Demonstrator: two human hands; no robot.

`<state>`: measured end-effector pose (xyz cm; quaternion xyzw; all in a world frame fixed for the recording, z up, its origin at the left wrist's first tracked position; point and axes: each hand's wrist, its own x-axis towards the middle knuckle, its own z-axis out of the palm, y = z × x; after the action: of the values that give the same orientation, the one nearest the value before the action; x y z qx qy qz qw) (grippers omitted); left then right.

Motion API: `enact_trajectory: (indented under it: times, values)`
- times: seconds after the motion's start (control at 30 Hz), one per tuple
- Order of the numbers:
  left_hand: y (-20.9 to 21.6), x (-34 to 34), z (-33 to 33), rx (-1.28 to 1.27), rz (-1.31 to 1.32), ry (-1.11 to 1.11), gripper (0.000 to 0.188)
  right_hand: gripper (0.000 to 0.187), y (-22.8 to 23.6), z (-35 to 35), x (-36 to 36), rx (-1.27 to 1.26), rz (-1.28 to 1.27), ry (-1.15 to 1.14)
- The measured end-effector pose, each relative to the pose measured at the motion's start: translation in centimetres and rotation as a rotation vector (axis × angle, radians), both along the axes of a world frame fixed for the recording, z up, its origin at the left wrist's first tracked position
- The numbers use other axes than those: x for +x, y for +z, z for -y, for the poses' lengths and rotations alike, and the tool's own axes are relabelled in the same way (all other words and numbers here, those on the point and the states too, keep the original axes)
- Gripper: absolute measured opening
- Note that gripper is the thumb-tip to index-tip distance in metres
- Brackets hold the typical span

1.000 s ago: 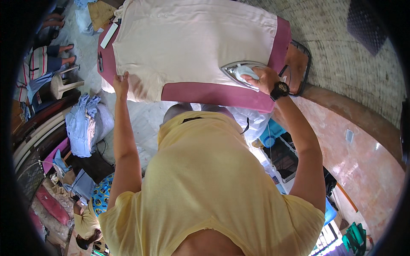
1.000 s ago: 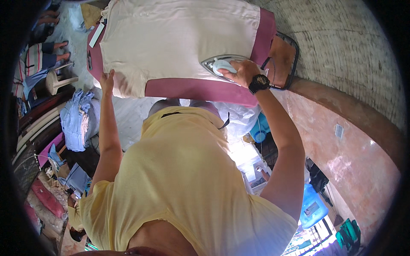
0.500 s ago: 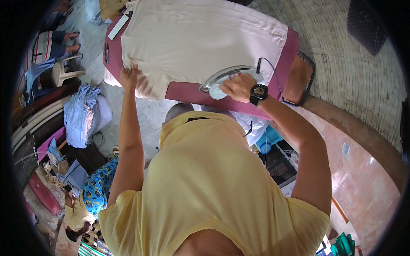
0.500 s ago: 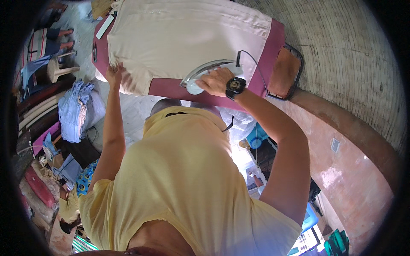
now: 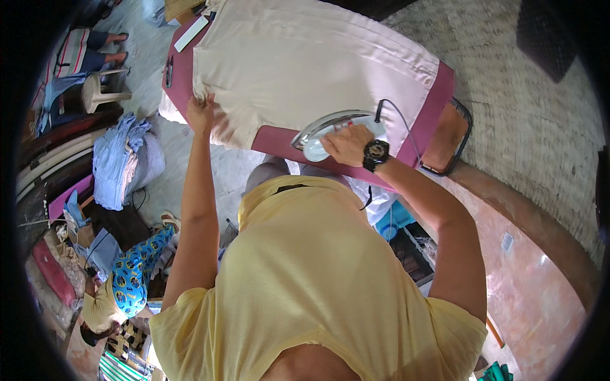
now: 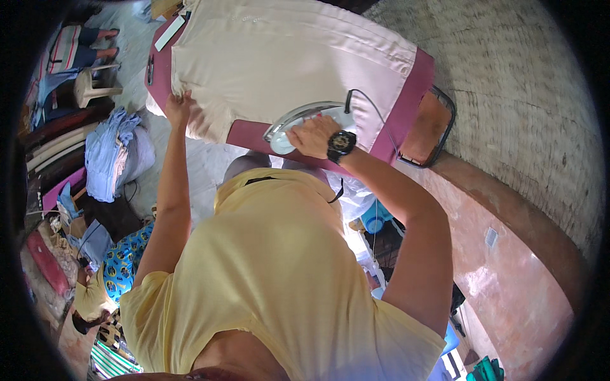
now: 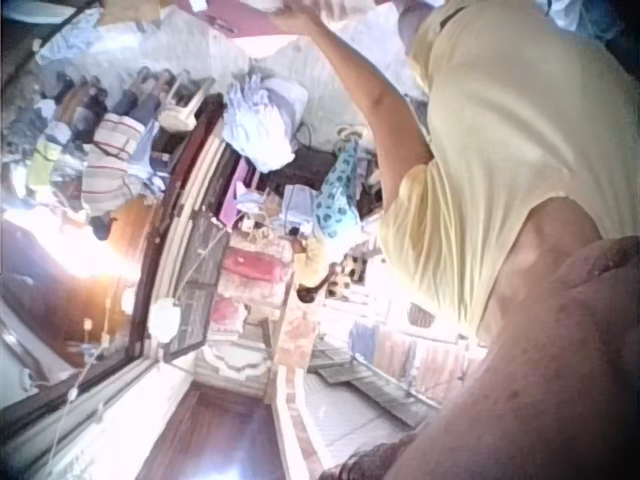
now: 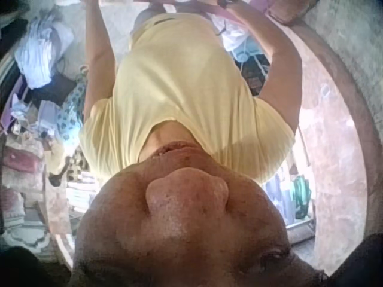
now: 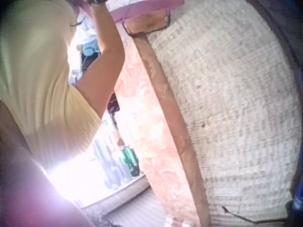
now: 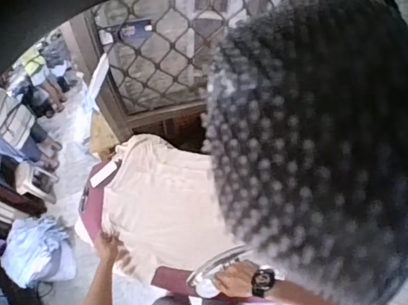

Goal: The person irons a light-colored button-down shirt on a pink ironing board, smoothing the fabric by hand and pressing the iron over different sections.

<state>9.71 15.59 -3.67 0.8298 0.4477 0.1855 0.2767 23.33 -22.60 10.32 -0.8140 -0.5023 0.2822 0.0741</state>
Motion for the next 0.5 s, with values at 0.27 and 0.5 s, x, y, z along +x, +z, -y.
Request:
enact_trajectory:
  times: [0.27,0.5]
  values:
    - [-1.0,-1.9,-1.8,0.022,0.038,-0.049,0.044,0.04,-0.5,-2.2,-0.9,0.044,0.071,-0.027]
    - [-0.3,-1.2,-1.5,0.074,-0.043,-0.049,0.045,0.022,2.2,10.6,11.4,-0.249,0.339,0.027]
